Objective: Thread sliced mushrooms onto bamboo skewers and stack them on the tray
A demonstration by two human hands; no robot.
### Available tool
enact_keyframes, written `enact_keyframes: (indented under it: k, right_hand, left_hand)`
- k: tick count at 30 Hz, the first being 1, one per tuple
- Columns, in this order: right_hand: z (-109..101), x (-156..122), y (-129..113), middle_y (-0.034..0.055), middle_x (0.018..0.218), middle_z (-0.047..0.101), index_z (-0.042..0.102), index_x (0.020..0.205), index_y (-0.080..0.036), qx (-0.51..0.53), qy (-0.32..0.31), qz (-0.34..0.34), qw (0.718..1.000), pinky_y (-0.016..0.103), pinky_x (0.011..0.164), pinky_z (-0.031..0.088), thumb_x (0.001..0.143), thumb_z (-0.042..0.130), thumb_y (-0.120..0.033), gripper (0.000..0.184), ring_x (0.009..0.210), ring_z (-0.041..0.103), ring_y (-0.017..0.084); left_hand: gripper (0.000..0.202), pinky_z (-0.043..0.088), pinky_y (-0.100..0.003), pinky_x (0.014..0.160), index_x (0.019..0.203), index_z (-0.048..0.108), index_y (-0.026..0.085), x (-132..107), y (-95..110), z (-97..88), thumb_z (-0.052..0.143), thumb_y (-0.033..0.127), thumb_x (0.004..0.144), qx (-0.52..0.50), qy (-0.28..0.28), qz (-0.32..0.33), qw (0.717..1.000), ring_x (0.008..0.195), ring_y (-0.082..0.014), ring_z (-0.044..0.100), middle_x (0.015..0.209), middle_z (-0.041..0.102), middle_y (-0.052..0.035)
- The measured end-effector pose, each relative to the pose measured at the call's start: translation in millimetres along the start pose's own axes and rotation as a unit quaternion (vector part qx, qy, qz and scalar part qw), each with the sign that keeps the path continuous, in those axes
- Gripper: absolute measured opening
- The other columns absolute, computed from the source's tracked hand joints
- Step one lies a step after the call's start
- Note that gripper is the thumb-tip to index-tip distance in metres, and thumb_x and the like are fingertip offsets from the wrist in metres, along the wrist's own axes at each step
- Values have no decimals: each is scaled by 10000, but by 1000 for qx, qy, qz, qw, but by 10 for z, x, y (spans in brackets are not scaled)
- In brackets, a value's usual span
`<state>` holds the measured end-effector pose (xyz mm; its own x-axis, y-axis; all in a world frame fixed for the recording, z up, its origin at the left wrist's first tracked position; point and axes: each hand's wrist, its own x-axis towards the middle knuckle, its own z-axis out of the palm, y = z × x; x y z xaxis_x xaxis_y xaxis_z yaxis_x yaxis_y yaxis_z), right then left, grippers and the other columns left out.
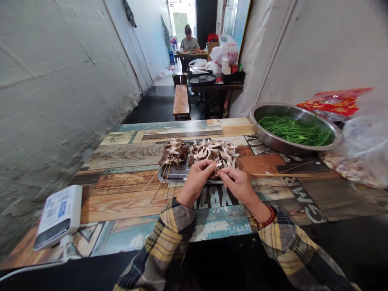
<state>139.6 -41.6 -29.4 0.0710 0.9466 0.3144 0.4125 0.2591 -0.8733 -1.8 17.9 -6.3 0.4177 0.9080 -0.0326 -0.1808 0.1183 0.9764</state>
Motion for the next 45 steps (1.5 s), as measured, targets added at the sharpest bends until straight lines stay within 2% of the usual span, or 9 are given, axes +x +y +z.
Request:
enact_keyframes:
  k: [7,11,15,21,26,29,36,41,45]
  right_hand:
    - [-5,-3,3,-51,500,486,626,779,-165,6,6,-12,1000,215,502,368,891,504,-286,205,460,452,99]
    - [-39,31,33,-61,505,453,619,799,-164,74,33,24,996,207,470,346,882,513,-347,227,454,425,93]
    - [-73,70,95,-79,484,407,624,828,-161,134,65,61,987,199,438,311,857,531,-398,256,429,371,83]
    - [-85,90,122,-75,478,422,608,770,-162,155,62,57,984,192,437,306,849,546,-365,227,428,368,73]
    - [-75,99,116,-76,476,427,596,755,-167,165,58,57,983,196,442,313,845,543,-379,236,429,381,79]
    - [-73,97,119,-76,477,425,594,750,-168,158,51,55,985,200,447,312,852,536,-377,240,429,380,80]
    - [-67,73,83,-75,466,426,597,759,-169,144,30,52,988,205,438,300,864,524,-381,248,418,376,83]
    - [-39,38,77,-73,471,439,606,797,-166,126,-15,36,991,204,438,313,890,494,-371,251,412,388,84]
    - [-22,18,27,-54,487,486,621,788,-170,62,-45,10,997,207,465,350,891,488,-327,230,437,441,97]
  left_hand:
    - [225,403,-206,566,723,666,129,-10,-1,20,713,347,688,29,-13,15,999,603,-89,512,705,619,-16]
    - [261,412,-228,589,855,696,148,33,19,-89,654,376,735,86,78,65,991,650,-121,552,755,652,-27]
    - [172,429,-257,677,817,685,155,79,35,-225,573,283,789,251,137,143,948,748,-155,579,798,658,-42]
    - [147,424,-292,726,763,670,171,44,34,-302,546,97,734,510,-6,194,838,792,-180,563,798,611,-50]
    - [127,420,-313,750,716,668,170,41,-2,-325,585,75,700,560,-62,192,803,817,-194,550,812,596,-64]
    - [122,413,-304,741,650,646,169,72,-10,-329,589,77,706,522,-47,190,830,793,-180,547,766,591,-51]
    - [147,380,-224,549,709,626,149,85,38,-293,673,288,716,166,38,77,982,565,-107,513,632,596,-2]
    - [264,381,-189,507,798,620,146,62,58,-246,746,332,658,-60,65,5,996,534,-79,535,661,625,0]
    - [285,361,-159,487,783,618,133,66,54,-221,772,332,650,-132,54,-17,990,516,-49,508,660,621,0]
